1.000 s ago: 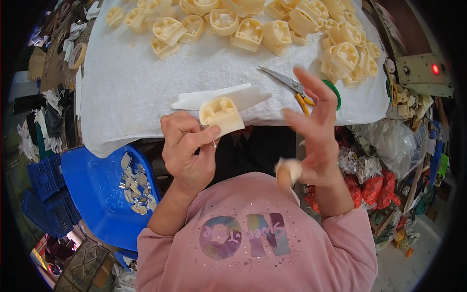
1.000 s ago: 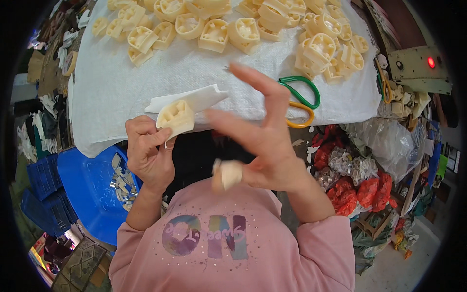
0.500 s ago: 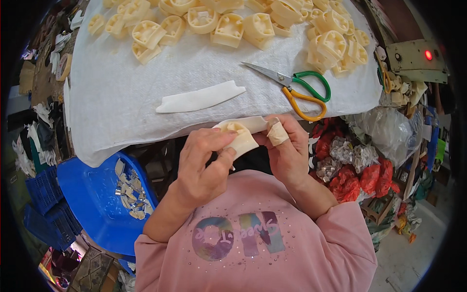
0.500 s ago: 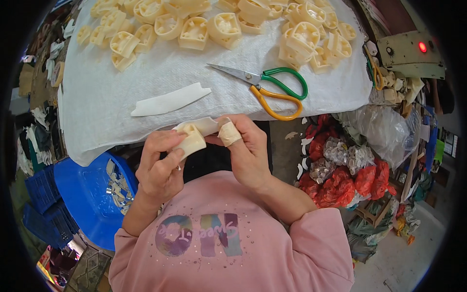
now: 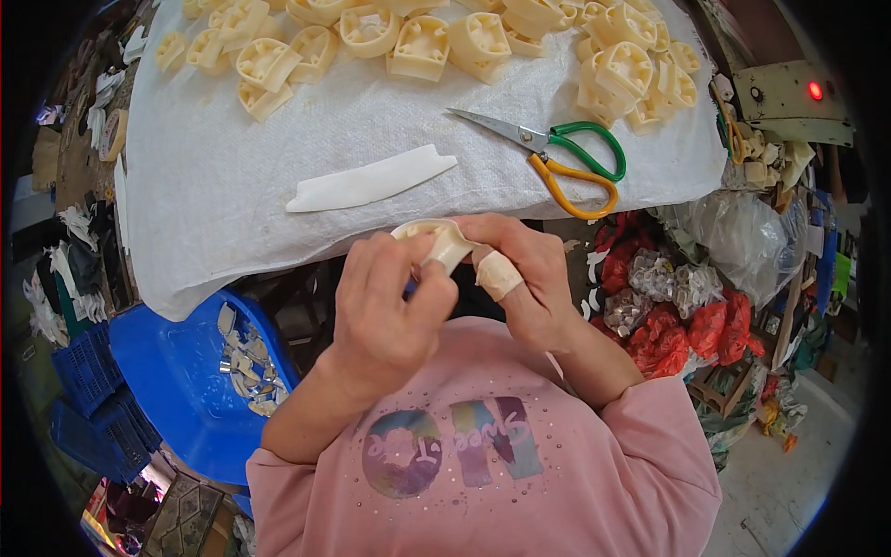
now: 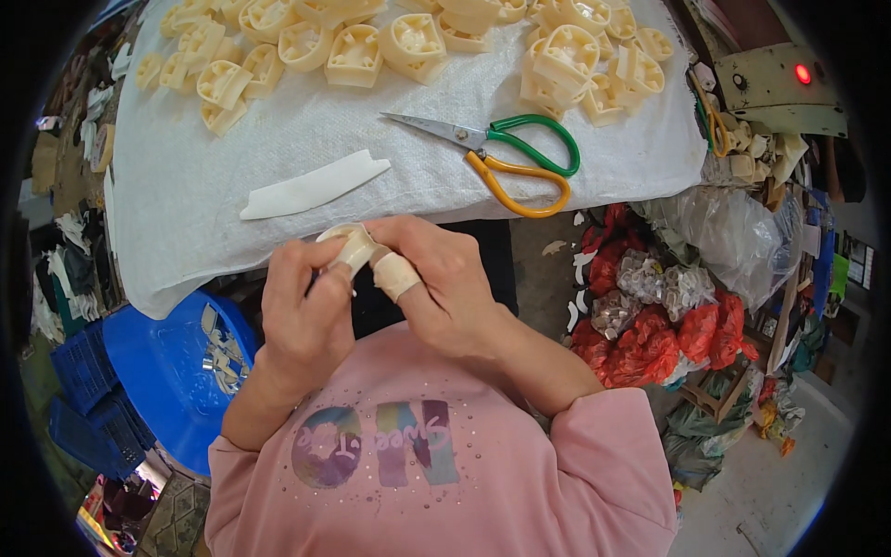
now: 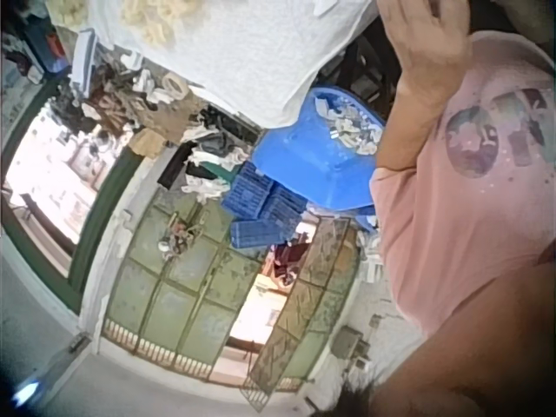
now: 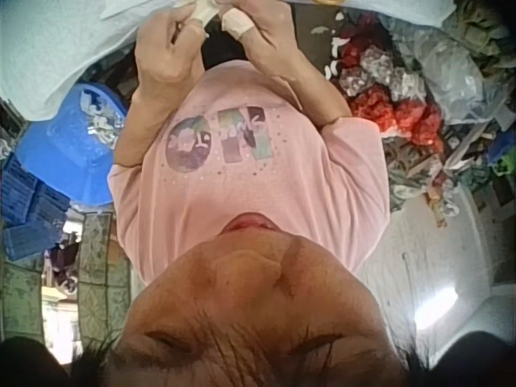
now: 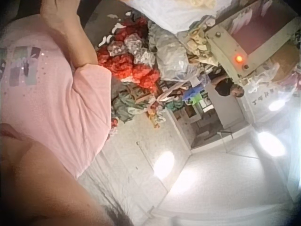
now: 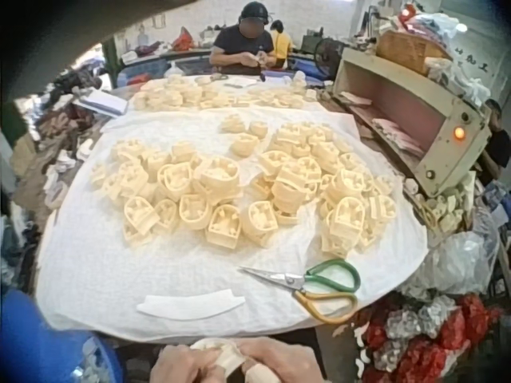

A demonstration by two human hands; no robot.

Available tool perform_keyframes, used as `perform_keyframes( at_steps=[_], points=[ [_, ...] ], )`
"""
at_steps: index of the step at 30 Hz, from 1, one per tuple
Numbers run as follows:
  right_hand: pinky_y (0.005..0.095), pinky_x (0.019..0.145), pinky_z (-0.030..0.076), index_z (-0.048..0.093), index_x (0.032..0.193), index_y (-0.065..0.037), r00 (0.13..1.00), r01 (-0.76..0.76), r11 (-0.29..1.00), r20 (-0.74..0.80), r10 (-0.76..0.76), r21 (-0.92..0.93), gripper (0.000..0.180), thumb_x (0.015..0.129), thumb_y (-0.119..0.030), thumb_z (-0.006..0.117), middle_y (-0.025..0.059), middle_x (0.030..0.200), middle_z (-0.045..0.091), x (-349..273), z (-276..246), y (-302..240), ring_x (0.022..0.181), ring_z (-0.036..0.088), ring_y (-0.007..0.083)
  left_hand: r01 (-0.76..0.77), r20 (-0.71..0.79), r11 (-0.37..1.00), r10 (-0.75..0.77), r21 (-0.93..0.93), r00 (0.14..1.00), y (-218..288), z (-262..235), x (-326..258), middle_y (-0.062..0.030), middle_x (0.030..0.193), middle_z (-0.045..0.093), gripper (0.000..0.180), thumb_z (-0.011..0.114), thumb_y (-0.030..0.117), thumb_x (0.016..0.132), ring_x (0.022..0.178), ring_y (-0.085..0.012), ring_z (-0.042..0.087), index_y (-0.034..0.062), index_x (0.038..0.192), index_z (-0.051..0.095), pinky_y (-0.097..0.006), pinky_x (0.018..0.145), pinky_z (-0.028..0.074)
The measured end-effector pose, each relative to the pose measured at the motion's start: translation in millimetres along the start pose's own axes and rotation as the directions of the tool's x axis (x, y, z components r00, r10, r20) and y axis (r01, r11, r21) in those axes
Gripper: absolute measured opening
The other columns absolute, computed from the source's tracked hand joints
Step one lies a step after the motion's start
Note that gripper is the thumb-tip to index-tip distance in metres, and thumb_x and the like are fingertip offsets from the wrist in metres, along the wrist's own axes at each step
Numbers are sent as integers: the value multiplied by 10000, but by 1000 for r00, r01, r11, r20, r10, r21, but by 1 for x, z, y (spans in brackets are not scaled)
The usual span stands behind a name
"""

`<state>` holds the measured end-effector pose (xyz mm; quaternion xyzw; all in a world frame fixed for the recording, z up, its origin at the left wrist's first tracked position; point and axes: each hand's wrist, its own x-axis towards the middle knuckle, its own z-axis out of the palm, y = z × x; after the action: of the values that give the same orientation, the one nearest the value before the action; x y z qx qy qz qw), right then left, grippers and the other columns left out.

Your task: The recorder uses scissors to trim excess material from white shoe components before fitting them into beige molds.

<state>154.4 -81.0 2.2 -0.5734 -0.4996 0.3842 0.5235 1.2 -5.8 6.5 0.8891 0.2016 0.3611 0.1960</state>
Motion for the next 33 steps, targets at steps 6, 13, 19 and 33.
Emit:
perform_keyframes(
  at_steps=[6, 13, 19, 33],
  points=[
    [290, 788, 499, 540, 1167, 19, 965, -263, 878, 130, 230, 401, 409, 916, -301, 584, 107, 985, 637, 20, -22, 2, 889, 614, 161, 266, -34, 869, -307, -417, 951, -5, -2, -5, -161, 914, 617, 276, 596, -209, 645, 812, -295, 622, 10, 799, 530, -328, 672, 516],
    [293, 812, 527, 471, 1279, -6, 862, -372, 856, 477, 175, 358, 569, 785, -110, 735, 147, 1082, 614, 30, -34, 9, 987, 609, 184, 29, 3, 831, -33, -556, 999, -10, 7, -11, -157, 1006, 600, 257, 645, -116, 752, 903, -302, 611, 44, 868, 480, -403, 801, 499],
    [261, 795, 504, 477, 1277, -15, 851, -365, 900, 478, 219, 238, 466, 861, -136, 648, 125, 1048, 634, 32, -26, 17, 949, 612, 149, 93, -51, 880, -132, -466, 990, -10, 9, -11, -180, 946, 592, 259, 633, -171, 645, 781, -311, 609, -4, 792, 500, -351, 650, 515],
    [357, 909, 339, 552, 996, -68, 986, 137, 984, 85, -147, 116, 184, 825, -104, 610, 80, 1029, 514, 29, -2, 21, 1026, 416, 265, 461, 154, 263, -710, -848, 688, 1, 14, -4, -154, 1028, 629, 162, 654, 72, 861, 884, -124, 589, -1, 923, 524, -256, 803, 474]
  ],
)
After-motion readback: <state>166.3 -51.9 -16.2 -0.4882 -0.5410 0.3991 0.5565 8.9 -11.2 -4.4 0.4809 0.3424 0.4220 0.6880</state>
